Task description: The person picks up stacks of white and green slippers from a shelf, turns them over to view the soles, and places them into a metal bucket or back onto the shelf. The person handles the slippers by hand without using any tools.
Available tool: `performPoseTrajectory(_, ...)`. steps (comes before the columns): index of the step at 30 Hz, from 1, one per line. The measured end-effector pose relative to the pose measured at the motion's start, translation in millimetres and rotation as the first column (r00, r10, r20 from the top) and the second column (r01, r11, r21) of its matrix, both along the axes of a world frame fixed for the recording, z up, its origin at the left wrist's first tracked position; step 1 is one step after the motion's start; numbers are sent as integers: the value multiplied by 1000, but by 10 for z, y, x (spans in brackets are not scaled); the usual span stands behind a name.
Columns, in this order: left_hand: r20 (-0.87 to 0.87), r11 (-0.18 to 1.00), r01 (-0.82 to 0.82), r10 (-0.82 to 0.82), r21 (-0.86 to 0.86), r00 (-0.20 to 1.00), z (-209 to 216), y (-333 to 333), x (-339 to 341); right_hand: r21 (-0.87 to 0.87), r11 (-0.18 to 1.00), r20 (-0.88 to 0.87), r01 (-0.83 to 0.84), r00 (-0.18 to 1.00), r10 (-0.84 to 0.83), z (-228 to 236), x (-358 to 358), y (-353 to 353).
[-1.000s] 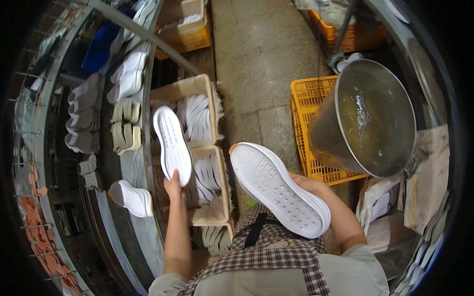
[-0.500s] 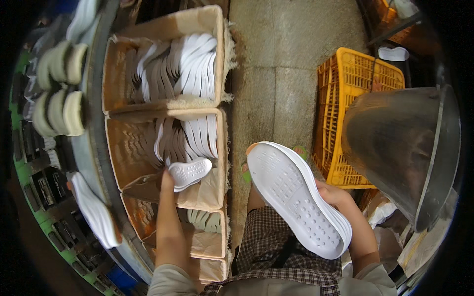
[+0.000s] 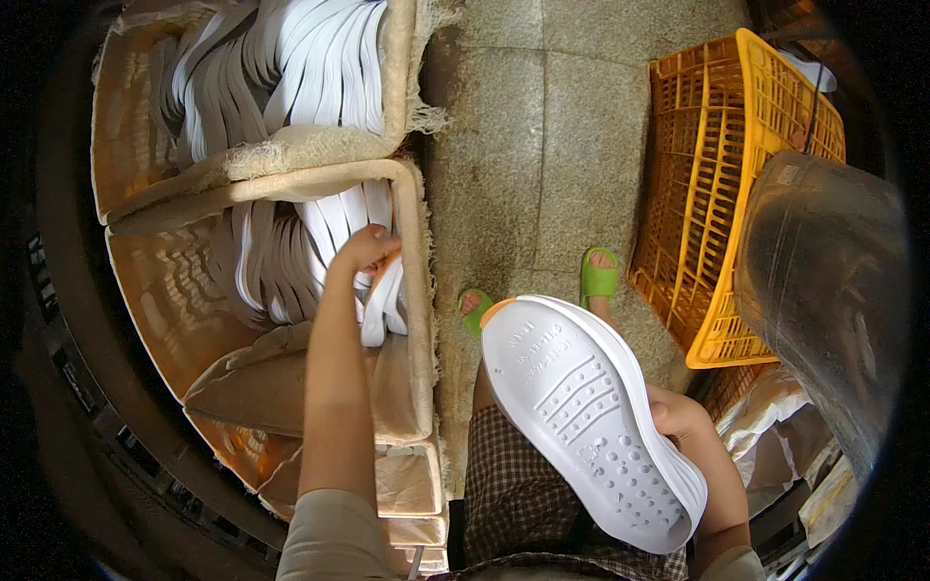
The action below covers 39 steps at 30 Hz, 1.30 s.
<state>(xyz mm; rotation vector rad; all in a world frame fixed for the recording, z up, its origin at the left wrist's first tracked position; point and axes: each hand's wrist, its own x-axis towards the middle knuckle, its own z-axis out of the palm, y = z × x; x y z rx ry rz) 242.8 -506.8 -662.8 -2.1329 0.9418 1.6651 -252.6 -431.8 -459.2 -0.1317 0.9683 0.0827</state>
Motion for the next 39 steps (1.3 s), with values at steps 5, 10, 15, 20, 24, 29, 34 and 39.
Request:
performPoseTrajectory(5, -76, 987, -53, 41, -154, 996, -43, 490, 426, 56, 998, 45, 37, 998, -40, -26, 122, -68)
performPoseTrajectory(10, 112, 979, -103, 124, -178, 986, -57, 1033, 145, 3, 999, 70, 34, 997, -34, 11, 224, -128)
performPoseTrajectory(15, 172, 784, -98, 254, -613, 952, 863, 469, -152, -142, 990, 116, -7, 993, 24, 227, 248, -258)
performPoseTrajectory(20, -486, 423, -398, -120, -814, 866, 2854, -309, -1146, -396, 918, 324, 7, 937, 132, 709, 172, -411)
performPoseTrajectory(24, -478, 535, 539, -840, -650, 257, 3905, -595, -2257, -467, 883, 498, 38, 837, 227, 1156, -72, -219)
performPoseTrajectory(29, -887, 563, 819, -428, -110, 174, 4260, -253, -2896, -625, 779, 436, -60, 800, 411, 1661, -298, 262)
performPoseTrajectory(34, -841, 580, 808, -486, -104, 240, 4733, -78, -3213, -644, 765, 283, -13, 925, 254, 2319, -718, 471)
performPoseTrajectory(39, -613, 472, 812, -767, -342, 188, 5607, -575, -3671, -804, 441, 10, 399, 750, -661, 2882, -1508, 705)
